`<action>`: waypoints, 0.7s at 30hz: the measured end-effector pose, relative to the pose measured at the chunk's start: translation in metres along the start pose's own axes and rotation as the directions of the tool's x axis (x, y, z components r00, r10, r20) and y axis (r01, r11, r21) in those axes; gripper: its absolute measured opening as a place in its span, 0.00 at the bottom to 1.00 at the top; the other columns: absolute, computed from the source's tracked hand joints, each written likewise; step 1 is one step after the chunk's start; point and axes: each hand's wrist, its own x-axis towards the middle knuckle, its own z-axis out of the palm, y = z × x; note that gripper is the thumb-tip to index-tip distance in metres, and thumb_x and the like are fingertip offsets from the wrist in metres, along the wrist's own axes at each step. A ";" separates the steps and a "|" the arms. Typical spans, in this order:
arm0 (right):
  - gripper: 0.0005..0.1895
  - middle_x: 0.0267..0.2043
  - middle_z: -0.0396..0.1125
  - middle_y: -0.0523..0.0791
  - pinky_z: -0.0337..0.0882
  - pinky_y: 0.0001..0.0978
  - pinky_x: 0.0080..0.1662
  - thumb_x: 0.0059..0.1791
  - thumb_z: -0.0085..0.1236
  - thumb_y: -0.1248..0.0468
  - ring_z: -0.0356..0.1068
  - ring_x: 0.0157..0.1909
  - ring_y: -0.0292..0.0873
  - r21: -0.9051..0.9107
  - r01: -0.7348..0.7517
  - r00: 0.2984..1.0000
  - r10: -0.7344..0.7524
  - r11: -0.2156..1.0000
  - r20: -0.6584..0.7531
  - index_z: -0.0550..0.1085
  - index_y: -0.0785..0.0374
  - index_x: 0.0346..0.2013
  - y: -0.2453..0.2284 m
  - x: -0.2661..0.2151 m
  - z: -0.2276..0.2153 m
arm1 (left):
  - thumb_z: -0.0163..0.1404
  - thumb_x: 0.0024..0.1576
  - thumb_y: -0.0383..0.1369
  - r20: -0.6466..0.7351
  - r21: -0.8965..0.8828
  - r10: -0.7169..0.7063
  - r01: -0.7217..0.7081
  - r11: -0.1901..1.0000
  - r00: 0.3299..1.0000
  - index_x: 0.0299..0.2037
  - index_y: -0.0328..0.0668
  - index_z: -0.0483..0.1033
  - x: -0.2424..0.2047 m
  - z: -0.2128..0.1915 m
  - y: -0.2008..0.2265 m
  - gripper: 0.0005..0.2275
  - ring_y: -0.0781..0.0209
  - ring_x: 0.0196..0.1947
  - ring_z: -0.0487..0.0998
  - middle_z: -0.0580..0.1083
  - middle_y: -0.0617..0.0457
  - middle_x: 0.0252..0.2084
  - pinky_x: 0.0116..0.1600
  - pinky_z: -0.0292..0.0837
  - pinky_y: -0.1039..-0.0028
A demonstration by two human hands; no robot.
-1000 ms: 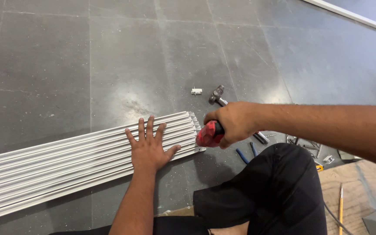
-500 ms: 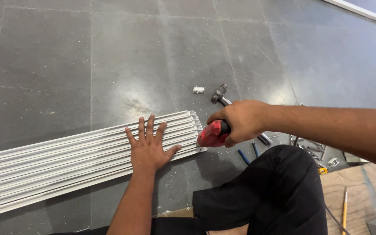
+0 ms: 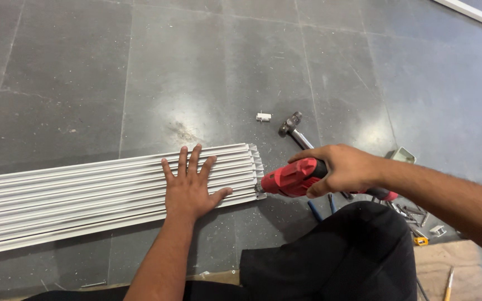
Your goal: The person sits on the floor and uses a corded drill to make holes in a stack of white metal profiles. They hold the profiles steady with one hand, drill at marked points, then adjust the stack and continue drilling. The person also changes the drill bit during the process.
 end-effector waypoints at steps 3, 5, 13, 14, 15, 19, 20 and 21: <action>0.46 0.45 0.78 0.46 0.75 0.37 0.47 0.35 0.72 0.55 0.77 0.40 0.44 0.041 -0.077 0.997 0.076 0.996 0.022 0.68 0.41 0.67 -0.001 -0.004 -0.001 | 0.23 0.47 0.77 0.057 0.027 -0.003 0.001 1.000 0.998 0.75 0.71 0.40 0.002 -0.001 0.001 0.45 0.52 0.77 0.27 0.32 0.56 0.79 0.72 0.20 0.38; 0.46 0.42 0.79 0.46 0.76 0.38 0.41 0.35 0.71 0.56 0.76 0.33 0.44 0.094 -0.149 0.988 0.144 0.984 0.052 0.67 0.39 0.68 -0.003 -0.006 -0.002 | 0.22 0.47 0.77 0.073 0.049 -0.008 0.004 0.999 0.997 0.75 0.72 0.39 0.003 -0.002 0.000 0.45 0.52 0.77 0.26 0.31 0.56 0.79 0.73 0.19 0.38; 0.43 0.36 0.79 0.47 0.75 0.34 0.36 0.35 0.70 0.59 0.75 0.28 0.39 0.206 -0.091 0.995 0.082 0.974 0.052 0.70 0.43 0.66 0.010 -0.004 -0.003 | 0.20 0.46 0.77 0.055 0.068 -0.005 0.001 0.998 0.998 0.75 0.71 0.38 0.003 0.001 0.000 0.45 0.51 0.77 0.25 0.31 0.55 0.79 0.72 0.19 0.38; 0.44 0.36 0.79 0.46 0.75 0.32 0.36 0.35 0.70 0.60 0.76 0.29 0.37 0.214 -0.056 0.998 0.047 0.975 0.046 0.70 0.43 0.67 0.013 -0.003 -0.002 | 0.20 0.47 0.77 0.049 0.065 -0.002 -0.001 0.998 0.999 0.75 0.71 0.38 0.003 0.001 -0.001 0.45 0.51 0.77 0.25 0.31 0.55 0.79 0.72 0.19 0.38; 0.44 0.36 0.79 0.46 0.75 0.33 0.36 0.35 0.70 0.60 0.75 0.28 0.38 0.245 -0.071 0.997 0.062 0.967 0.045 0.70 0.44 0.67 0.016 -0.003 -0.001 | 0.20 0.47 0.77 0.043 0.062 0.001 -0.004 0.998 0.999 0.75 0.71 0.39 0.004 0.002 0.000 0.45 0.51 0.77 0.25 0.31 0.55 0.79 0.72 0.19 0.38; 0.42 0.34 0.77 0.47 0.75 0.36 0.33 0.35 0.69 0.60 0.72 0.26 0.41 0.363 -0.113 0.993 0.101 0.925 0.053 0.71 0.48 0.66 0.022 -0.004 0.002 | 0.21 0.47 0.77 0.029 0.034 -0.003 0.002 0.999 1.000 0.75 0.71 0.40 0.004 0.004 0.000 0.45 0.51 0.77 0.26 0.32 0.56 0.79 0.72 0.19 0.37; 0.42 0.33 0.76 0.47 0.75 0.36 0.33 0.35 0.70 0.60 0.71 0.25 0.41 0.395 -0.118 0.993 0.105 0.911 0.055 0.72 0.49 0.65 0.021 -0.003 0.003 | 0.21 0.47 0.77 0.016 0.030 -0.004 0.004 1.000 1.000 0.75 0.71 0.41 0.003 0.004 -0.001 0.45 0.51 0.77 0.27 0.33 0.56 0.79 0.72 0.19 0.37; 0.42 0.33 0.76 0.48 0.75 0.36 0.33 0.35 0.70 0.60 0.71 0.25 0.41 0.389 -0.112 0.994 0.101 0.914 0.049 0.72 0.49 0.65 0.020 -0.002 0.003 | 0.22 0.47 0.77 0.003 0.025 -0.006 0.006 1.000 1.000 0.75 0.70 0.42 0.002 0.005 -0.001 0.45 0.50 0.77 0.27 0.34 0.55 0.79 0.72 0.20 0.36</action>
